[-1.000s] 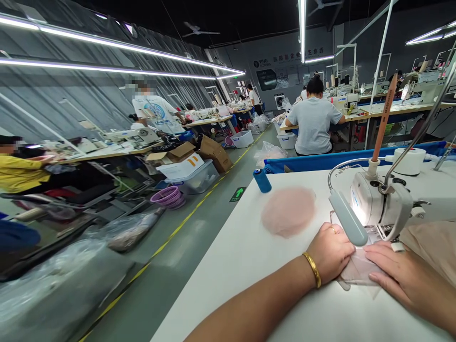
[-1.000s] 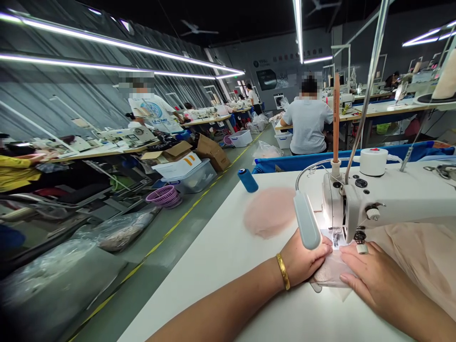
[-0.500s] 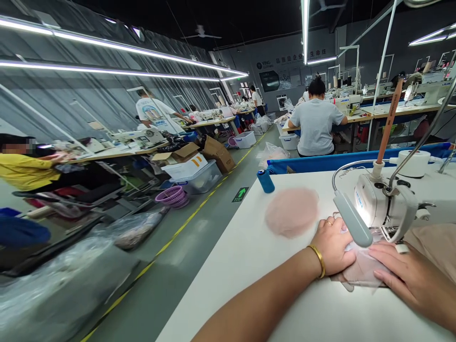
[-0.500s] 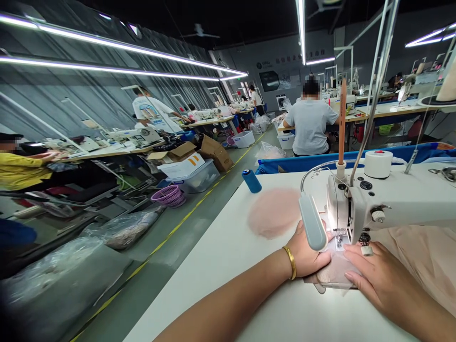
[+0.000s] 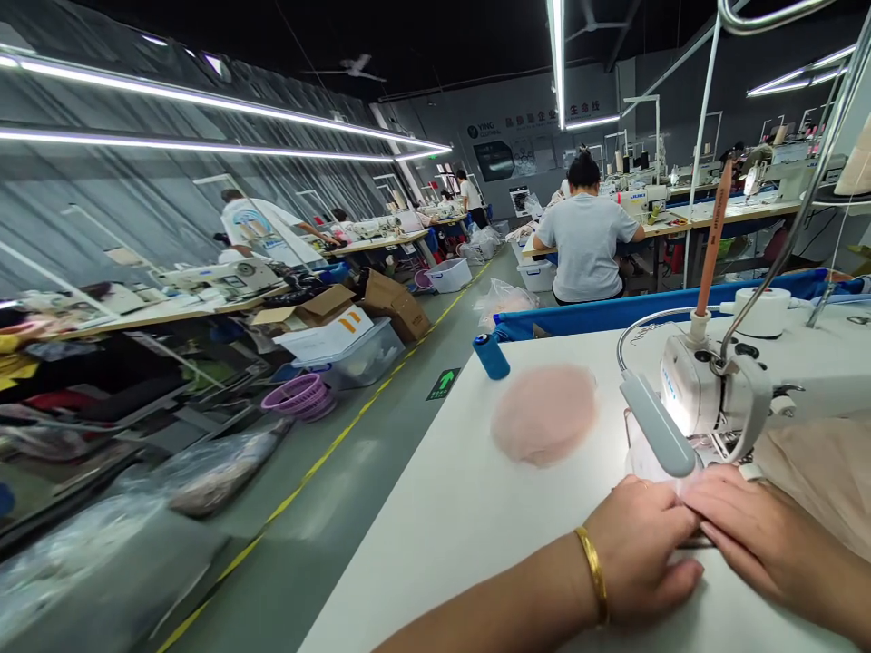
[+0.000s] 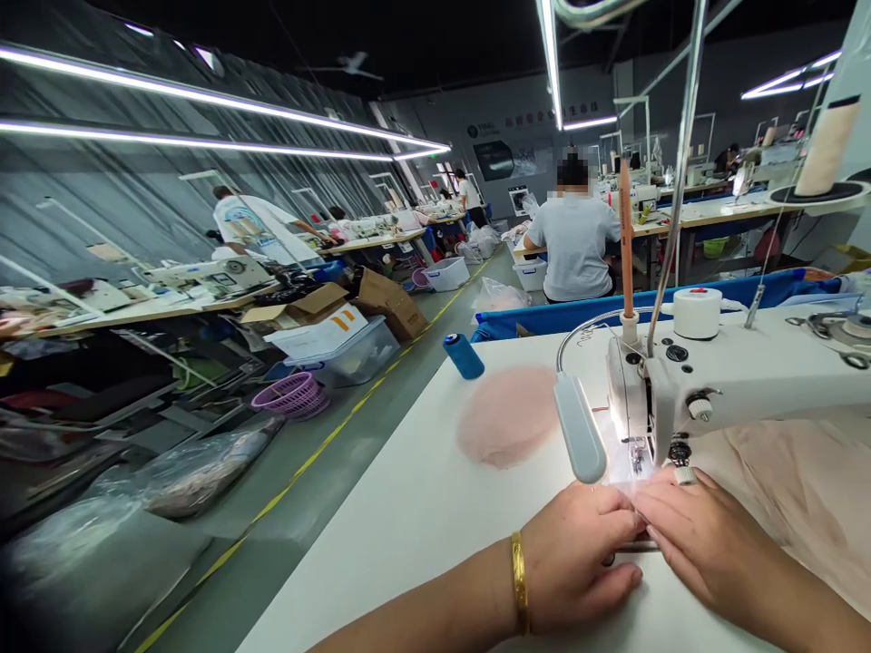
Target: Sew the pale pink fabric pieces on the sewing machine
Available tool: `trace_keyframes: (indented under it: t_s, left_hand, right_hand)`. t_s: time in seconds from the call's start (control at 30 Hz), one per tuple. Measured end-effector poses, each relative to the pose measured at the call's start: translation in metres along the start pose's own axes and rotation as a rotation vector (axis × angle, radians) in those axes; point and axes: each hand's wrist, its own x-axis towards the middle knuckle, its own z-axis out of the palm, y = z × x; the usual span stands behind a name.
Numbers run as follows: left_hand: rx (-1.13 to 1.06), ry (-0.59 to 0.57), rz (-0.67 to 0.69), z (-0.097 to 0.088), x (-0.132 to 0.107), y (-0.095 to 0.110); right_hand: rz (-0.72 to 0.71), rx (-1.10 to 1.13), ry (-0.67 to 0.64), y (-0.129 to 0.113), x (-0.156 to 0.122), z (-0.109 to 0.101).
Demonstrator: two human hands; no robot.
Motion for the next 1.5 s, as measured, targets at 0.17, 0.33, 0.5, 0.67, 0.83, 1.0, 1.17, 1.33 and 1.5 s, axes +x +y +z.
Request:
trace_keyframes:
  t_s: [0.17, 0.33, 0.5, 0.67, 0.83, 1.0, 1.17, 1.33, 1.5]
  left_hand:
    - [0.109, 0.064, -0.085, 0.006, 0.004, -0.008]
    - [0.119, 0.168, 0.010, 0.012, 0.005, -0.011]
    - [0.099, 0.153, 0.018, 0.012, 0.004, -0.009]
    - [0.101, 0.177, 0.016, 0.018, 0.003, -0.009]
    - [0.108, 0.168, -0.003, 0.018, 0.003, -0.010]
    - [0.142, 0.164, -0.042, 0.017, 0.005, -0.014]
    - [0.154, 0.222, 0.021, 0.023, 0.005, -0.017]
    - [0.132, 0.214, 0.130, 0.027, 0.003, -0.015]
    - [0.130, 0.239, 0.108, 0.033, 0.004, -0.018]
  right_hand:
    - [0.039, -0.115, -0.056, 0.000, -0.003, -0.001]
    - [0.015, -0.175, -0.054, 0.000, -0.006, -0.003]
    - [-0.015, -0.183, -0.046, -0.002, -0.004, -0.006]
    - [-0.048, -0.181, 0.003, -0.005, 0.001, -0.011]
    - [-0.009, -0.152, 0.005, -0.003, 0.000, -0.008]
    - [0.019, -0.164, 0.035, 0.003, 0.000, -0.002]
    - [0.021, -0.100, 0.014, 0.009, -0.001, -0.001]
    - [0.003, -0.145, -0.008, 0.008, -0.004, -0.002]
    - [-0.003, -0.179, -0.008, 0.009, -0.004, 0.001]
